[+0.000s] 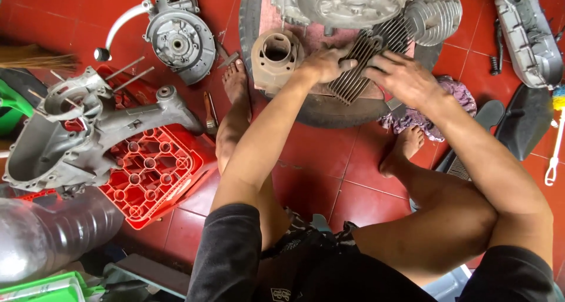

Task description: The person scrubs a metal engine cylinder head with a wire brush, then scrubs the inside of a cylindrical engine part. They wipe the parts with a cloth and place them on a tire on the floor.

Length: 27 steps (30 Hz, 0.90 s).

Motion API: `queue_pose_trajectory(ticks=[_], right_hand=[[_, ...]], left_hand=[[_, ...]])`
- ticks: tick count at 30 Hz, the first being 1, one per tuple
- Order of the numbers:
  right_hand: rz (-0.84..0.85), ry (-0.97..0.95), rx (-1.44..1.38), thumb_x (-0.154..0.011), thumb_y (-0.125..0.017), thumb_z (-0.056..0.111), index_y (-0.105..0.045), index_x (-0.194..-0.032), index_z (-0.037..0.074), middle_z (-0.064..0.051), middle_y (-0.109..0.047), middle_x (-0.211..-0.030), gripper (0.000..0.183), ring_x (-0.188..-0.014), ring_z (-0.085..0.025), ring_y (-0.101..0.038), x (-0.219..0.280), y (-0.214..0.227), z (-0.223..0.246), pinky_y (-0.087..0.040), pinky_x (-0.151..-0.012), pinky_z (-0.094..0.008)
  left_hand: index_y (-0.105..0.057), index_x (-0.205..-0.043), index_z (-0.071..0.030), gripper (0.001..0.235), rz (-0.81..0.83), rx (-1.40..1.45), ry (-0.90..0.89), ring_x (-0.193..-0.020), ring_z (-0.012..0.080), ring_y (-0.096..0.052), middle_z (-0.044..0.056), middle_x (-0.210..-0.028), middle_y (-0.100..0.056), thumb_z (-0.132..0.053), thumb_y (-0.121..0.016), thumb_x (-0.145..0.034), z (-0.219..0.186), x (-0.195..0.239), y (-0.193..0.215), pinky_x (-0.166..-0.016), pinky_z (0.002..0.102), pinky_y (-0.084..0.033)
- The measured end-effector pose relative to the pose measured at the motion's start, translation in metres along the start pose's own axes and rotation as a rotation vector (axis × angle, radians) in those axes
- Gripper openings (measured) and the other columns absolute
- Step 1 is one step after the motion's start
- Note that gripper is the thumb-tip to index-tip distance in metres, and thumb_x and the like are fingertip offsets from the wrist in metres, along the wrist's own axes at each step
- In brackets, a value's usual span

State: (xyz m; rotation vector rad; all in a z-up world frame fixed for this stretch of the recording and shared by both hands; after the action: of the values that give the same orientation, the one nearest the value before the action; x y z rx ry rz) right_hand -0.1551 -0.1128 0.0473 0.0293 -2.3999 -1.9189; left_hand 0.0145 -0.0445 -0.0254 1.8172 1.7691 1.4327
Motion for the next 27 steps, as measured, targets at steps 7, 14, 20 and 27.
queue_pose_trajectory(ticks=[7, 14, 20, 27], right_hand=[[0.158, -0.013, 0.037, -0.078, -0.069, -0.008, -0.058, -0.117, 0.021, 0.001, -0.055, -0.119, 0.05, -0.112, -0.022, -0.06, -0.01, -0.002, 0.008, -0.07, -0.081, -0.028], [0.136, 0.234, 0.09, -0.091, -0.071, 0.011, -0.068, -0.113, 0.022, -0.002, -0.071, -0.113, 0.025, -0.112, -0.02, -0.069, -0.024, 0.0, 0.069, -0.059, -0.099, -0.033], [0.041, 0.109, 0.131, -0.088, -0.07, 0.007, -0.064, -0.111, 0.018, -0.004, -0.061, -0.112, 0.026, -0.106, -0.019, -0.068, -0.015, -0.012, 0.018, -0.063, -0.095, -0.031], [-0.102, 0.313, -0.091, -0.082, -0.059, 0.014, -0.058, -0.101, 0.013, -0.005, -0.051, -0.109, 0.019, -0.101, -0.022, -0.06, -0.015, -0.009, 0.068, -0.053, -0.095, -0.036]], left_hand=[[-0.027, -0.159, -0.031, 0.07, -0.009, -0.011, -0.005, -0.148, 0.026, -0.035, -0.007, -0.161, -0.04, -0.065, -0.032, -0.099, -0.001, -0.002, 0.0, -0.121, 0.05, -0.031], [-0.037, -0.157, -0.024, 0.07, 0.043, 0.084, -0.062, -0.149, 0.0355, -0.038, 0.012, -0.159, -0.046, -0.067, -0.034, -0.102, -0.01, 0.027, 0.02, -0.123, 0.05, -0.031], [-0.033, -0.157, -0.03, 0.066, 0.018, 0.069, -0.02, -0.147, 0.0292, -0.04, 0.0, -0.158, -0.046, -0.064, -0.036, -0.101, -0.007, 0.016, 0.012, -0.12, 0.049, -0.034], [-0.027, -0.159, -0.033, 0.068, 0.025, 0.016, 0.022, -0.149, 0.0246, -0.035, -0.007, -0.162, -0.039, -0.064, -0.032, -0.099, -0.006, 0.009, 0.006, -0.121, 0.052, -0.031]])
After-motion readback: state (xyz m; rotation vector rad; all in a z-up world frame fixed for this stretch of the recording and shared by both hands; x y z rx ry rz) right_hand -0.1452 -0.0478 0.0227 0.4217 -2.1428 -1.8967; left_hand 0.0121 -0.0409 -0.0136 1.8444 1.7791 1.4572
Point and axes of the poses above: each hand's wrist, its own x-axis away from the middle knuckle, its own y-axis out of the back of the hand, z = x × y, the point moved 5 cm from there along -x, towards the middle knuckle
